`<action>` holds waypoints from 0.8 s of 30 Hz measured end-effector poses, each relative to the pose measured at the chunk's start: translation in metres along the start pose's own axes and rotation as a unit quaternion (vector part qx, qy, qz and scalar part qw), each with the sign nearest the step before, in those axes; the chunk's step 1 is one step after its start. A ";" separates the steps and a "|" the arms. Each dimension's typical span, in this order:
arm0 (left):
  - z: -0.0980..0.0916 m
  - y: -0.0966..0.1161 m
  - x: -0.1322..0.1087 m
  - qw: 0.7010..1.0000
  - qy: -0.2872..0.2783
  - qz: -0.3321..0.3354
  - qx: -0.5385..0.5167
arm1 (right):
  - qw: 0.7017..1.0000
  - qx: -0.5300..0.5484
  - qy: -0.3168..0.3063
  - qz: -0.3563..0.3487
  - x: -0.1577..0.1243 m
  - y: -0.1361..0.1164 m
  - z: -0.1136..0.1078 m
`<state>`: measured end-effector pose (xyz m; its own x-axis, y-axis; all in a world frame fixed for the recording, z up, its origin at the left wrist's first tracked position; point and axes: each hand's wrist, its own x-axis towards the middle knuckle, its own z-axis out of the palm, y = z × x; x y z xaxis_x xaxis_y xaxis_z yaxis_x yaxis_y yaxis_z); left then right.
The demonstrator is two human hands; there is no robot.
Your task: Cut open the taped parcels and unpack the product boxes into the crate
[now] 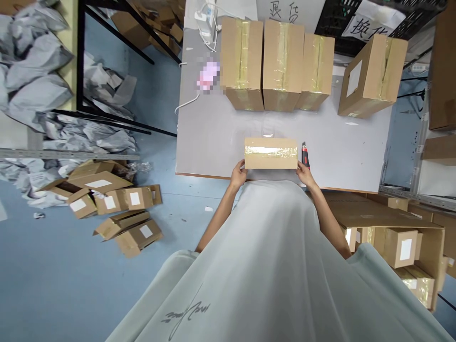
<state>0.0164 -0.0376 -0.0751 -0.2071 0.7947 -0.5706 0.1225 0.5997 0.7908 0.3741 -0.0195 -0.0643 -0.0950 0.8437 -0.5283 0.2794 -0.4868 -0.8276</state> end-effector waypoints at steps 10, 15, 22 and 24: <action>0.018 0.007 0.015 0.999 -0.011 0.037 -0.012 | 1.000 -0.016 -0.011 -0.004 0.007 0.003 0.012; 0.007 0.011 0.006 0.998 -0.024 0.049 -0.026 | 1.000 0.018 0.005 -0.018 -0.006 -0.008 0.007; -0.007 0.011 -0.004 0.997 -0.010 0.075 -0.033 | 0.996 0.055 0.001 -0.066 -0.009 -0.027 0.003; -0.008 0.010 -0.002 0.997 -0.010 0.067 -0.027 | 0.997 0.041 -0.008 -0.063 -0.005 -0.029 0.002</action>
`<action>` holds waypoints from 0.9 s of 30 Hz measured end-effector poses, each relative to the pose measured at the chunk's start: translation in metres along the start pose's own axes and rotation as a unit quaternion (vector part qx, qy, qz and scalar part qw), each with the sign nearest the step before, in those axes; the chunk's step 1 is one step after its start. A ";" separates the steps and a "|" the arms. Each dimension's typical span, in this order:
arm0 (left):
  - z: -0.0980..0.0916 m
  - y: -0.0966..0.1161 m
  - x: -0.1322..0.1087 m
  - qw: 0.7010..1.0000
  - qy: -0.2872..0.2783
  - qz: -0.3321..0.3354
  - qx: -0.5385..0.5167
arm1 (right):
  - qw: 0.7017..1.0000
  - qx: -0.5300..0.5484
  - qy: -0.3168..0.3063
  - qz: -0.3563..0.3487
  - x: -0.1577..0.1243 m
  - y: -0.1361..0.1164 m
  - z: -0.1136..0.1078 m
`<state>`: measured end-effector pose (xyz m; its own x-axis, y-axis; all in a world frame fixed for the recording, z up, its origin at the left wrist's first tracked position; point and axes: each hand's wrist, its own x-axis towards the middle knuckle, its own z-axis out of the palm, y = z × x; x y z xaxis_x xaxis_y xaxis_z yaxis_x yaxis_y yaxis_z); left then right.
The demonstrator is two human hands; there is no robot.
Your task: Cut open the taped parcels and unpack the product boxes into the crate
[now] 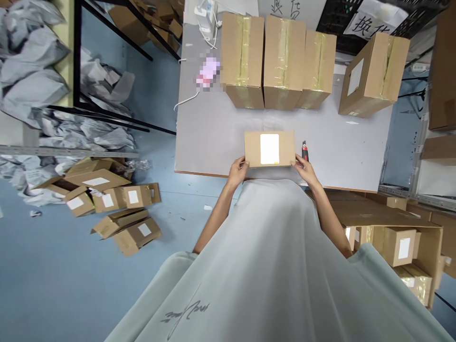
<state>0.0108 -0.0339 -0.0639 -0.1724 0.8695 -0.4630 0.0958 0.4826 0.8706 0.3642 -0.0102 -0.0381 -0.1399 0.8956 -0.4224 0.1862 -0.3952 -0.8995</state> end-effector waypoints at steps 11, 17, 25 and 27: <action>0.001 -0.017 0.000 0.995 0.015 -0.101 -0.006 | 0.993 -0.063 0.024 0.093 0.006 0.033 -0.010; 0.009 -0.017 -0.006 0.995 -0.001 -0.095 0.019 | 0.995 -0.075 -0.010 0.067 -0.003 0.028 0.003; 0.002 0.010 -0.006 0.998 0.035 -0.045 0.017 | 0.998 -0.050 0.015 0.038 -0.004 -0.001 -0.007; -0.002 0.024 -0.006 0.999 0.047 -0.013 0.009 | 0.999 -0.035 0.015 0.012 -0.003 -0.015 -0.012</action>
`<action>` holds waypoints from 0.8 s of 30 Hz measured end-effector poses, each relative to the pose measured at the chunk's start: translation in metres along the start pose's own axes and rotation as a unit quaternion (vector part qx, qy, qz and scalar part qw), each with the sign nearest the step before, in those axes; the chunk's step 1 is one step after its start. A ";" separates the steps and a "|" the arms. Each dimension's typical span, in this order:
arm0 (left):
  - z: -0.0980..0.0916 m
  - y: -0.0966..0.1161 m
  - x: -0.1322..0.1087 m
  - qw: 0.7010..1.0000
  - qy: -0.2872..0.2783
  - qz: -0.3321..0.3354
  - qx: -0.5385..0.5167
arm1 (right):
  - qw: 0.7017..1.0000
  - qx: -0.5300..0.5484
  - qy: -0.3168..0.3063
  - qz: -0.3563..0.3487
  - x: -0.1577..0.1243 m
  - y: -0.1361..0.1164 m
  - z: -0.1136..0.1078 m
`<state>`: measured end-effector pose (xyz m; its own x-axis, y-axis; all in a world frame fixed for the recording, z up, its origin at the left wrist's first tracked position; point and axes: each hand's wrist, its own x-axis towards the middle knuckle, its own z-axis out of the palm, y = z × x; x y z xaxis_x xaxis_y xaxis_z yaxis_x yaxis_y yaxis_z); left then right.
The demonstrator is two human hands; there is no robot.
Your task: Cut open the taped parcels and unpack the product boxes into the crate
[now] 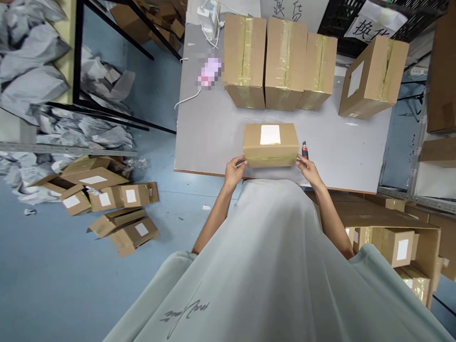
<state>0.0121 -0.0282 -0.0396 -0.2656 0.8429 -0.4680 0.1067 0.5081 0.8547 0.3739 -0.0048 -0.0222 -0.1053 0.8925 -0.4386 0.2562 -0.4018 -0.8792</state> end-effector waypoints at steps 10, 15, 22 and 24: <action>-0.001 0.030 -0.005 0.998 0.029 0.053 -0.005 | 1.000 0.000 -0.015 -0.015 -0.007 -0.031 -0.004; -0.002 0.012 -0.004 0.999 0.021 0.020 -0.032 | 1.000 -0.021 -0.007 -0.021 -0.012 -0.022 0.009; 0.004 -0.003 0.004 0.997 0.037 -0.024 -0.068 | 0.958 -0.221 0.127 -0.131 -0.014 -0.040 0.027; 0.007 -0.006 0.008 0.996 0.040 -0.034 -0.067 | 0.953 -0.246 0.082 -0.155 -0.017 -0.049 0.031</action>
<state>0.0162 -0.0232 -0.0506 -0.3433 0.7877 -0.5116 -0.0413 0.5315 0.8461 0.3332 -0.0065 0.0223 -0.1080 0.9889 -0.1017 0.6613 -0.0050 -0.7501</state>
